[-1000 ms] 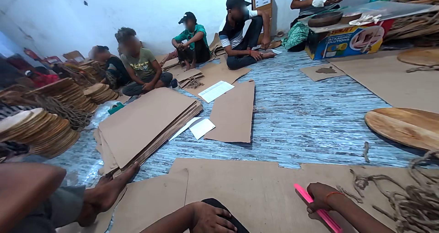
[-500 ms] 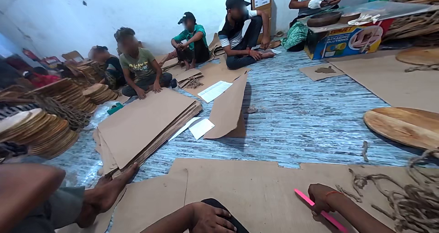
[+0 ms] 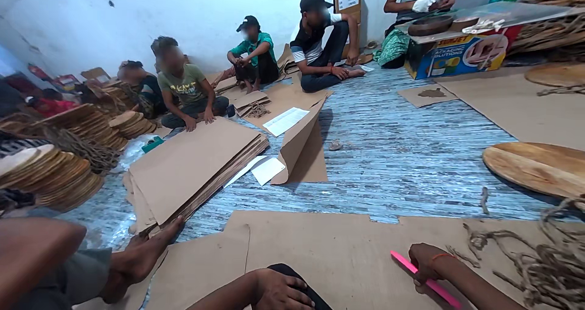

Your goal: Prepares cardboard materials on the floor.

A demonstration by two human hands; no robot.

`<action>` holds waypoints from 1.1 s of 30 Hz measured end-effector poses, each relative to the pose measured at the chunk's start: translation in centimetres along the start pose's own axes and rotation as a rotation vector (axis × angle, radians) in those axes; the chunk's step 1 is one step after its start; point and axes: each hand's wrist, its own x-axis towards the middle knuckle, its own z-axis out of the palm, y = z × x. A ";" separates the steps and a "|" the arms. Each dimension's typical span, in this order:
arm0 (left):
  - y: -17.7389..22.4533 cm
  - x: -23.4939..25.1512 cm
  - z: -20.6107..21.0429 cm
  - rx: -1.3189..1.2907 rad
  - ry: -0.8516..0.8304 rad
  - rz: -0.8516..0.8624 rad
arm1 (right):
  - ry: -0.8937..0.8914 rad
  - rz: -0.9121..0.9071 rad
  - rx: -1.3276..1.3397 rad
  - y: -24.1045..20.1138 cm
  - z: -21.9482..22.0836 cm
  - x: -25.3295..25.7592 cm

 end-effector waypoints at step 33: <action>0.0 0.0 0.0 0.029 -0.004 0.017 | -0.022 0.063 -0.033 -0.4 -0.1 -0.6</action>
